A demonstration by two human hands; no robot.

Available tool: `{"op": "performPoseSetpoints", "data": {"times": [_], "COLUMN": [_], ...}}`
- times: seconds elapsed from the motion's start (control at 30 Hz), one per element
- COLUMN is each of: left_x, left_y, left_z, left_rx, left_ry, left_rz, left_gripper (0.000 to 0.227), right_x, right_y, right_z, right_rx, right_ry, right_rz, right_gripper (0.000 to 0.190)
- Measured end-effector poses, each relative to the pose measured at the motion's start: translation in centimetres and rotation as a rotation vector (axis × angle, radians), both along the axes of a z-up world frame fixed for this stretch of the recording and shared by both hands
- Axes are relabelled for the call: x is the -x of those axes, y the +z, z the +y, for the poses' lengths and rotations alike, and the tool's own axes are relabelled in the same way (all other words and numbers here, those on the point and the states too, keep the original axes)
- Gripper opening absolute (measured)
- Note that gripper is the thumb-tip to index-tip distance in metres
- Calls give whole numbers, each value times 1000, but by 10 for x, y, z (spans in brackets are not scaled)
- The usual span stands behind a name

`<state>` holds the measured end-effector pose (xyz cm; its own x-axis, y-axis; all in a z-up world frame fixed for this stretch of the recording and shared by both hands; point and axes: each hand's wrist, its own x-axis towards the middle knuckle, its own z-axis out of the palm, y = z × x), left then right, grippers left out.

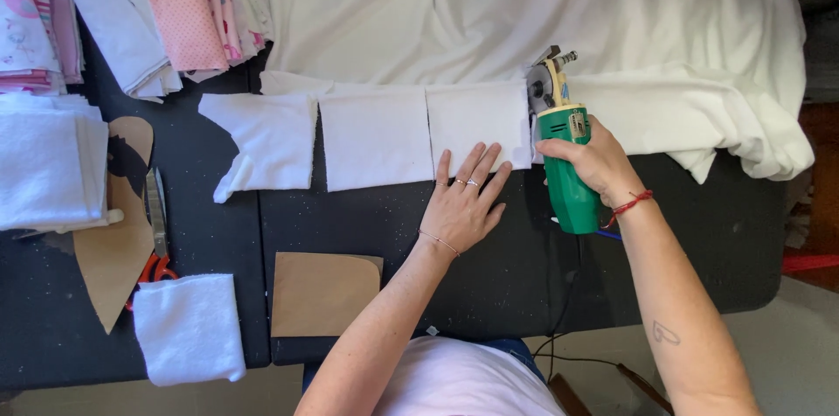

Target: The person uses a green electric fabric cutter to cut a large white cloth into smaller rectangular pieces on a black table. They fold the cut pieces and place them in a stack, then use a cardboard template and a blue pen to mark the fabric for further cutting.

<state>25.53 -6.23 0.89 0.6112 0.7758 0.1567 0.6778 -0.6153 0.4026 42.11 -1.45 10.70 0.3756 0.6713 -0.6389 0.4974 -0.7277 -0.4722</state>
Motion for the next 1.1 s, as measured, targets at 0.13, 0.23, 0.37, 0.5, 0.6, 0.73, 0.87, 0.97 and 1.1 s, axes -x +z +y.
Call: {"op": "performPoseSetpoints", "data": {"times": [0.13, 0.23, 0.37, 0.5, 0.6, 0.73, 0.87, 0.97, 1.1], "left_x": [-1, 3, 6, 6, 5, 5, 6, 7, 8], "left_y": [-4, 0, 5, 0, 2, 4, 5, 6, 5], "left_z": [-3, 5, 8, 8, 9, 11, 12, 13, 12], "left_rx": [-60, -144, -222, -221, -192, -199, -170, -160, -144], "left_ry": [10, 15, -17, -88, -87, -65, -70, -70, -87], "left_rz": [-22, -68, -65, 4, -20, -43, -58, -57, -14], "left_gripper": [51, 35, 33, 41, 40, 35, 36, 37, 43], "right_x": [-24, -42, -59, -62, -77, -76, -64, -59, -46], "right_y": [-7, 0, 16, 29, 15, 10, 12, 8, 8], "right_z": [2, 19, 52, 89, 106, 121, 129, 133, 138], "right_rx": [0, 11, 374, 451, 451, 474, 489, 466, 452], "right_ry": [17, 91, 477, 668, 851, 912, 982, 1027, 1082], "right_rz": [92, 221, -212, -330, -386, -374, -417, -416, -423], "right_gripper": [50, 60, 64, 65, 51, 49, 54, 53, 54]}}
